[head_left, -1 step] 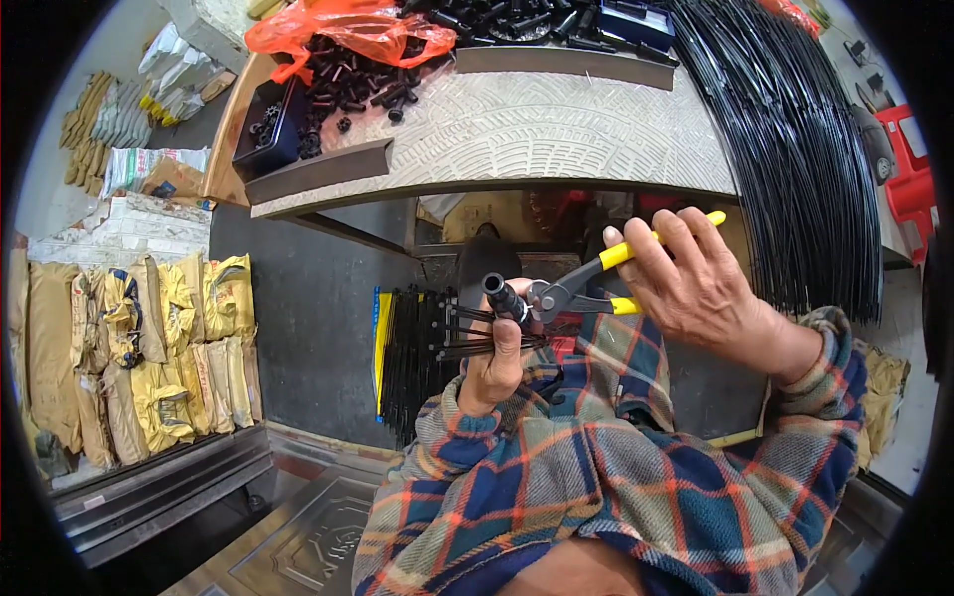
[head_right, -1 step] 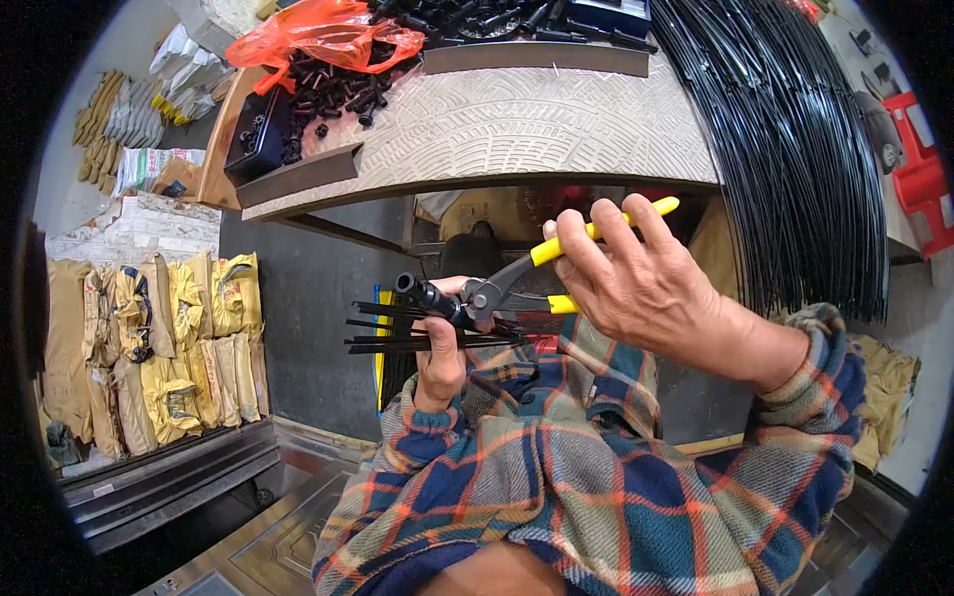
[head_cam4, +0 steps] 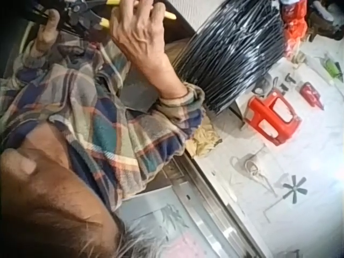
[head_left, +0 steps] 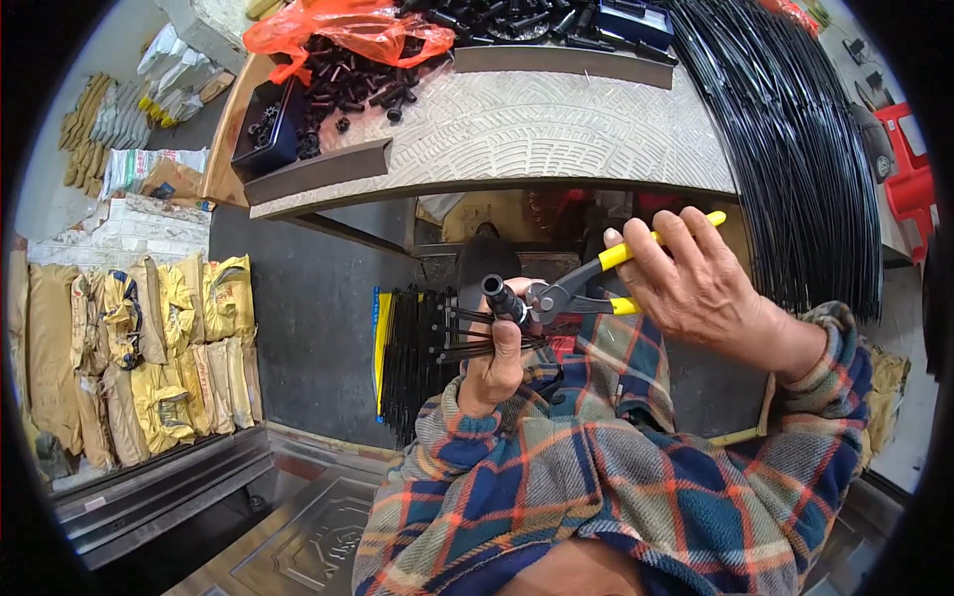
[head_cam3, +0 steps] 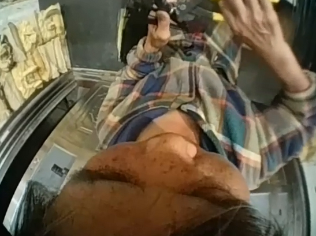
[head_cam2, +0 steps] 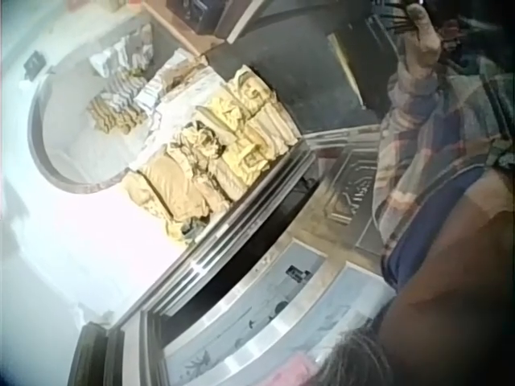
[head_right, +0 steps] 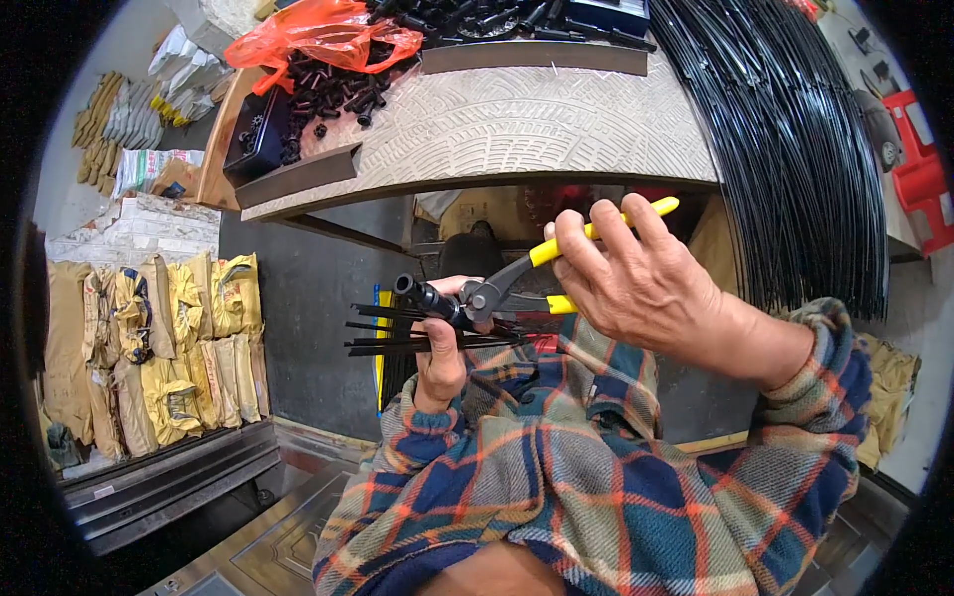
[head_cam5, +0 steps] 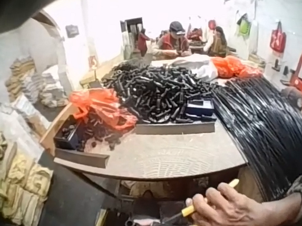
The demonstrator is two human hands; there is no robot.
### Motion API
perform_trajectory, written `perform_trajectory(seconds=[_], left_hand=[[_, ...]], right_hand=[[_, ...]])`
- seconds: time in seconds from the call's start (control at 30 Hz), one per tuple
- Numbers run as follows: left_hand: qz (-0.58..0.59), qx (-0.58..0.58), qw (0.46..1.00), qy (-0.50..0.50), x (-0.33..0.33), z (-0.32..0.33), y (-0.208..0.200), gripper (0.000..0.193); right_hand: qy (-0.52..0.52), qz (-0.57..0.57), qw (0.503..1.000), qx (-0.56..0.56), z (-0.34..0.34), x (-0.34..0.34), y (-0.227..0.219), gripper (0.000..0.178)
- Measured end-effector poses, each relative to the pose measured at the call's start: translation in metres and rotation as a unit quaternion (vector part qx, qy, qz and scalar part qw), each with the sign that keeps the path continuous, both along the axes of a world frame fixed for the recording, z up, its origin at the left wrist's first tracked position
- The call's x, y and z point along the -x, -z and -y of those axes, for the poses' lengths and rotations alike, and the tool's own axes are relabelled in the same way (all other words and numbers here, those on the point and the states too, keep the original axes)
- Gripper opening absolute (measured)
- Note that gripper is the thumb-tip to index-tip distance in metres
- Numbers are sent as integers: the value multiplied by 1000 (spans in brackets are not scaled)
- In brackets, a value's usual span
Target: The worker organizes bunches of black cables and inserts them into a connector housing, using pliers for assembly.
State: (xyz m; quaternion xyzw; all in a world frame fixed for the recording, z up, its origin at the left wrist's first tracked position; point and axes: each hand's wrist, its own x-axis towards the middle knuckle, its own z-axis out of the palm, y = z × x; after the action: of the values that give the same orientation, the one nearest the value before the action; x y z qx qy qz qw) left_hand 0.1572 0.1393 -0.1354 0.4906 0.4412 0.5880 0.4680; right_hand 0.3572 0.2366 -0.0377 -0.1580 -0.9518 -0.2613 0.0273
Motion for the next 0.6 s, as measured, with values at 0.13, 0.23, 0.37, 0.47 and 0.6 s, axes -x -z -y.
perform_trajectory(seconds=[0.13,0.23,0.37,0.47,0.6], left_hand=[[-85,21,994,-70,0,2,-7,72],[-72,25,996,-56,7,5,2,74],[-18,9,1000,-10,12,5,8,68],[22,33,999,34,15,4,1,70],[34,28,997,66,15,3,11,69]], right_hand=[[-26,-38,985,165,-4,6,19,14],[-13,-116,953,279,8,10,56,14],[-6,-109,949,294,2,8,48,16],[-1,-76,888,454,-7,1,24,26],[51,-13,664,746,-19,-6,4,24]])
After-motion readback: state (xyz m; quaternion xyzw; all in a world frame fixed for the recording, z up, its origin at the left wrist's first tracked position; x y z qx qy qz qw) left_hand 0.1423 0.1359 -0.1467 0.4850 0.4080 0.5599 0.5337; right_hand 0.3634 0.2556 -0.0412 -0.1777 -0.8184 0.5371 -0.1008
